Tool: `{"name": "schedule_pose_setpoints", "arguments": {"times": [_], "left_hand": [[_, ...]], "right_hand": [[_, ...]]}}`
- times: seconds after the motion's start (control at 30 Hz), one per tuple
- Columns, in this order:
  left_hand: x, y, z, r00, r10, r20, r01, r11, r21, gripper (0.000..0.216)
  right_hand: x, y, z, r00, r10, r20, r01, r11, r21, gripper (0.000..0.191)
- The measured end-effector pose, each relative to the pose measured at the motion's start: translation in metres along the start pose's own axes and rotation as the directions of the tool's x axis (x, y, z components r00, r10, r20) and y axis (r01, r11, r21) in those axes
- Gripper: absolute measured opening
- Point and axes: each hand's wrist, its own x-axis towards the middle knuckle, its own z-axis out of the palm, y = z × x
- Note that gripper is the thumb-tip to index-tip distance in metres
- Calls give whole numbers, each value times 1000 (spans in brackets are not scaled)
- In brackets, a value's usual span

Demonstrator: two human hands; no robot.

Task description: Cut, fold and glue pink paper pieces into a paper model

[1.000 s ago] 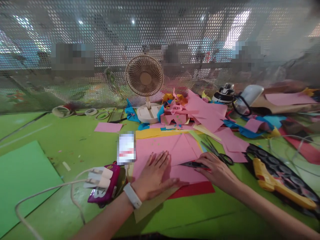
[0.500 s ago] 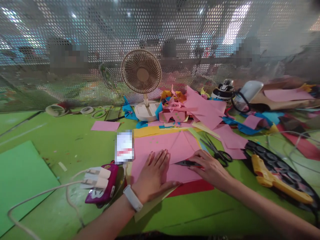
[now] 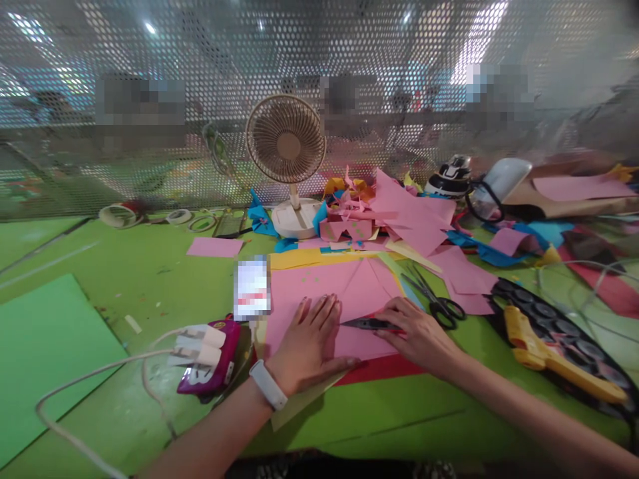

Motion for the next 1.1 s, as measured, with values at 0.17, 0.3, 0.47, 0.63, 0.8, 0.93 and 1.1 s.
{"name": "schedule_pose_setpoints", "arguments": {"times": [0.17,0.3,0.47,0.63,0.8,0.93,1.1], "left_hand": [[15,-8,-15,999,-24,-47,18,990,-138,45],[40,-16,-23,977,-213,20,208,924,-322,28],[67,-25,-21,976,-164,142,204,918,-340,15],[78,-30,-20,962,-139,237,212,923,-322,15],[83,-33,-21,947,-137,292,226,927,-298,18],[83,-33,-20,942,-137,305,228,931,-286,18],[82,-32,-20,940,-137,313,229,933,-277,17]], "right_hand": [[-1,0,-1,1000,1,5,-1,1000,-9,18],[-1,0,-1,1000,-19,-5,19,1000,-21,18],[-2,1,-1,1000,-23,-9,22,999,-37,17],[0,-2,4,1000,-4,-2,4,999,-52,16],[6,-7,9,1000,1,-5,-1,999,-48,15],[5,-7,7,1000,-12,12,12,1000,-24,15],[3,-8,6,999,22,38,-21,1000,-15,15]]}}
